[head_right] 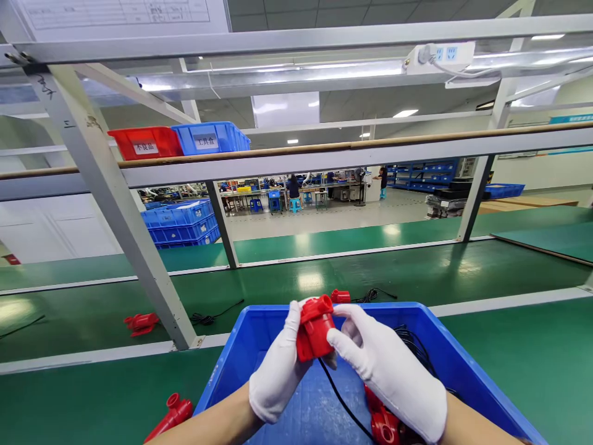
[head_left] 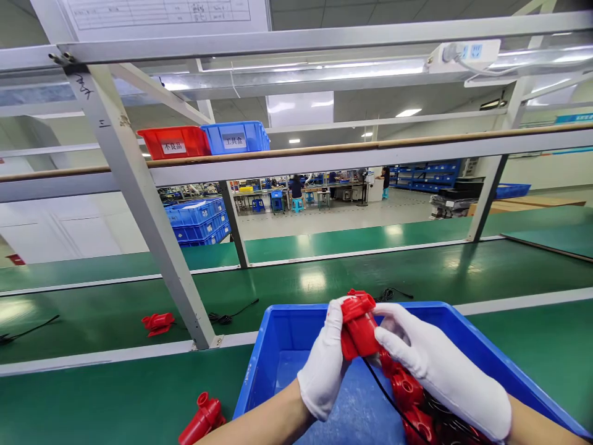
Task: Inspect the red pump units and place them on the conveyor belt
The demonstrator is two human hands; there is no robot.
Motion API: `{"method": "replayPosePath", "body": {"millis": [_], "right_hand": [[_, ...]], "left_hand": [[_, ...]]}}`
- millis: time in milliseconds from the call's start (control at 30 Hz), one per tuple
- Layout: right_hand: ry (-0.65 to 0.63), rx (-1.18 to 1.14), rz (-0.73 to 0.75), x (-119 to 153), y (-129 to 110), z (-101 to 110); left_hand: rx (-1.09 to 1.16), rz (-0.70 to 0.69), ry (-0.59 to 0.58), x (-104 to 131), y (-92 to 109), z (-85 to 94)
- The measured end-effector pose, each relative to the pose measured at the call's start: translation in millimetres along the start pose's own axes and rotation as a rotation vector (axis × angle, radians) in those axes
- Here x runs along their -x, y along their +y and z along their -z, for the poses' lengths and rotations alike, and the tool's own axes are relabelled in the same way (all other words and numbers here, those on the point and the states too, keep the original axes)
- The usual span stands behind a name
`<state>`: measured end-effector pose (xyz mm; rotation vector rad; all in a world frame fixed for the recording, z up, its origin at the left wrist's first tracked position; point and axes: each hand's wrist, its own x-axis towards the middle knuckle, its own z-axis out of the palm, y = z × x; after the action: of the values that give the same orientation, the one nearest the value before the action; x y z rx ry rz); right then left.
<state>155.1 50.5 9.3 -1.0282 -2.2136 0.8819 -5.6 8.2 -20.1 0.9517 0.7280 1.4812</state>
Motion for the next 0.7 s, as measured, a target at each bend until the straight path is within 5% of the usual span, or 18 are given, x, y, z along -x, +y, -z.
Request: {"method": "replayPosePath", "body": {"millis": [167,400,700], "right_hand": [[-0.028,0.086,0.062,7.9,3.2,-15.0],[0.044,0.158,0.075,20.4,7.3,-22.2],[-0.099,0.219,0.248,35.1,-12.4,-16.7]], "left_hand": [[0.066,-0.088,0.124,5.6,8.0,1.0],[0.039,-0.026,0.010,5.3,4.9,6.5],[0.124,0.026,-0.312,9.5,10.1,10.3]]}}
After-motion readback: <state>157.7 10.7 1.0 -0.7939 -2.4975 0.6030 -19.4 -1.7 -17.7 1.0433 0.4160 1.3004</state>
